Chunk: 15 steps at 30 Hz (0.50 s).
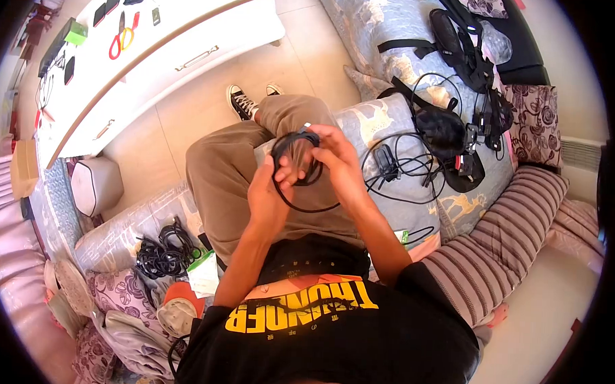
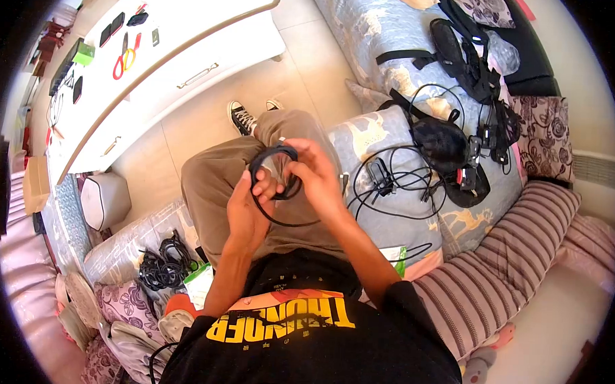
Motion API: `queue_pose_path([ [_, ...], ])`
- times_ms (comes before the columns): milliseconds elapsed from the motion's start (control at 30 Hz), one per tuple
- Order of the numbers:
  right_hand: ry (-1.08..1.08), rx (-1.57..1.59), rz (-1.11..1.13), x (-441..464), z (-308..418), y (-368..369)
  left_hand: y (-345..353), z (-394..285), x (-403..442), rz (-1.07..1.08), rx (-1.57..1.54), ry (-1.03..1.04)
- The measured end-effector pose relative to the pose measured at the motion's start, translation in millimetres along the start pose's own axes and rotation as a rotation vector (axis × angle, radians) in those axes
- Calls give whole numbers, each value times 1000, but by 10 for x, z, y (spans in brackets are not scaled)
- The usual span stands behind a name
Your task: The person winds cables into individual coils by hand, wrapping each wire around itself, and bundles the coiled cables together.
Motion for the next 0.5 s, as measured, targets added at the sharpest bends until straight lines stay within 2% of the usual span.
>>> queue_pose_path([
  [67, -319, -378, -196, -137, 300, -201, -44, -113, 50, 72, -128, 70],
  [133, -460, -570, -421, -305, 443, -484, 25, -227, 58, 108, -199, 114],
  [233, -400, -838, -672, -480, 232, -772, 80, -307, 76, 141, -263, 147],
  [333, 117, -110, -466, -426, -544, -874, 100, -300, 77, 151, -289, 156],
  [367, 209, 194, -247, -419, -697, -720, 110, -282, 76, 156, -287, 153],
  [467, 382, 516, -41, -428, -423, -317, 72, -214, 74, 151, -246, 119],
  [500, 284, 515, -46, -365, -355, -366, 34, -187, 63, 144, -227, 106],
])
Point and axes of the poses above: each hand's wrist, its own x-axis towards the middle knuckle, its own y-axis out of the palm, z = x × y, the point moved 8 cm from there along x, towards the middle knuckle, and after that the axes turned 7 degrees about -x, right-handed, at the moved point
